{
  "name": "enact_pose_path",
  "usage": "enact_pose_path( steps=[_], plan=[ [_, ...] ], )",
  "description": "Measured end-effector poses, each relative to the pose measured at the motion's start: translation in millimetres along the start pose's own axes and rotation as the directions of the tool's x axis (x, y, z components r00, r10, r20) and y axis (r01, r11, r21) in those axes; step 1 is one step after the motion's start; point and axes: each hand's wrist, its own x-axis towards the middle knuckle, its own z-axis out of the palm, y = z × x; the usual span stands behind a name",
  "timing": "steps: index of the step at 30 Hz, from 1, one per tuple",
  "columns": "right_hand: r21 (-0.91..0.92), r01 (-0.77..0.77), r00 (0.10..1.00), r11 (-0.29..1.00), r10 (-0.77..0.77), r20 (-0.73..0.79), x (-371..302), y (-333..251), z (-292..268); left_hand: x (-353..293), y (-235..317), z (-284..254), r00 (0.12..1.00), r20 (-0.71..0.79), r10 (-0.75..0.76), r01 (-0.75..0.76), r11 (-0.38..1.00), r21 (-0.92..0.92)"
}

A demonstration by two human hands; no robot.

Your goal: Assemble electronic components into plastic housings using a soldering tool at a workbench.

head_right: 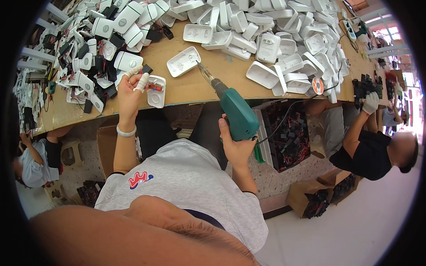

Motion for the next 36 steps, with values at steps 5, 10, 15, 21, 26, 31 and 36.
enact_pose_path(
  steps=[5,10,15,21,26,31,36],
  plan=[
    [-0.005,0.015,0.997,1.000,-0.014,0.075,4.0,0.7,2.3,17.9,0.9,-2.9,0.998,0.020,-0.063,0.065,0.973,-0.219],
    [0.017,0.032,0.999,0.999,-0.032,0.029,-2.6,-2.9,5.6,30.4,8.5,35.2,0.955,0.104,0.277,-0.285,0.956,0.069],
    [-0.025,0.049,0.998,0.998,-0.049,-0.024,-2.2,-4.7,-6.9,28.5,20.3,70.3,0.903,0.426,0.061,-0.272,0.848,0.455],
    [-0.022,0.037,0.999,0.999,-0.038,-0.033,-1.5,-2.9,-6.8,29.2,-10.4,87.0,0.708,0.395,0.585,-0.667,0.371,0.646],
    [-0.012,0.011,1.000,1.000,-0.012,-0.021,-6.1,-0.8,-7.0,12.6,-22.4,90.7,0.763,0.478,0.435,-0.644,0.444,0.623],
    [-0.059,-0.087,0.996,0.994,0.087,-0.005,-8.8,16.6,-13.1,11.9,-18.2,90.9,0.713,0.500,0.491,-0.688,0.354,0.633],
    [-0.234,-0.021,1.000,0.972,0.023,0.007,-9.4,40.0,-16.3,14.1,-19.5,91.9,0.736,0.512,0.442,-0.666,0.340,0.664]
  ],
)
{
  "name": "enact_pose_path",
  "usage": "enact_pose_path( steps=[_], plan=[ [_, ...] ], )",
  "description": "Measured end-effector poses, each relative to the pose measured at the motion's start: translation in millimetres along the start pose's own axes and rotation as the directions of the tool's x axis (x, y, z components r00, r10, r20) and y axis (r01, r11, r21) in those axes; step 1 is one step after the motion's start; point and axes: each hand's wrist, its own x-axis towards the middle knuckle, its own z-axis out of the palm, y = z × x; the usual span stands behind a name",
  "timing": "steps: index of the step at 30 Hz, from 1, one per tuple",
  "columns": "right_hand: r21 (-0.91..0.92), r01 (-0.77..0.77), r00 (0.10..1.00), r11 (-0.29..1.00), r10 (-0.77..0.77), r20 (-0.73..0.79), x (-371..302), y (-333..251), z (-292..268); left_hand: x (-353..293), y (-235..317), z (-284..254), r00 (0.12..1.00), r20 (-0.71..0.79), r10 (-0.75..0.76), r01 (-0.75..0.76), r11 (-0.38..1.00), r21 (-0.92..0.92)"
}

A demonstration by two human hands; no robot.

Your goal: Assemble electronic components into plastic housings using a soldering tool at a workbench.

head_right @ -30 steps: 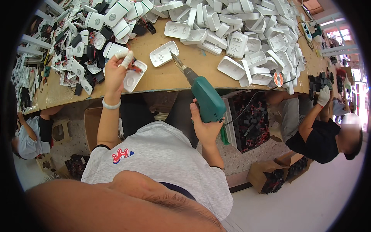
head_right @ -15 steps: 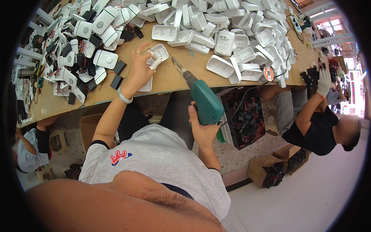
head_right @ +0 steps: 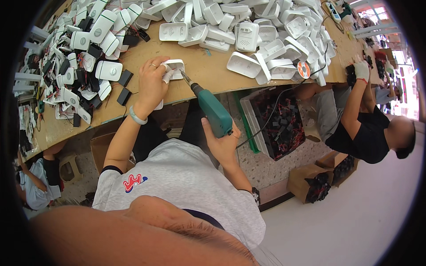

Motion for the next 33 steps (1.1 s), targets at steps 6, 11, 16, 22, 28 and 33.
enact_pose_path(
  steps=[6,11,16,22,28,33],
  plan=[
    [-0.051,0.005,1.000,0.999,-0.004,0.025,2.7,4.5,7.5,1.3,0.6,-1.6,0.999,-0.028,0.019,-0.021,0.998,-0.055],
    [-0.097,0.048,0.998,0.994,-0.045,0.032,7.8,4.5,15.0,1.5,0.2,-1.5,1.000,0.001,0.000,0.000,0.999,-0.041],
    [-0.092,0.139,0.990,0.986,-0.138,0.018,13.1,7.8,21.3,1.1,-0.5,-0.4,1.000,-0.008,-0.005,0.005,0.999,-0.046],
    [-0.143,0.159,0.987,0.977,-0.154,0.045,18.1,2.7,23.8,1.1,-0.5,0.1,1.000,-0.018,-0.002,0.001,1.000,-0.028],
    [-0.172,0.113,0.992,0.978,-0.101,0.076,21.8,-2.6,21.3,1.6,1.2,-0.3,1.000,-0.016,0.001,-0.001,1.000,-0.003],
    [-0.182,0.113,0.992,0.977,-0.100,0.079,25.2,-5.3,19.6,1.9,2.2,-1.1,1.000,-0.014,-0.010,0.010,1.000,-0.010]
  ],
)
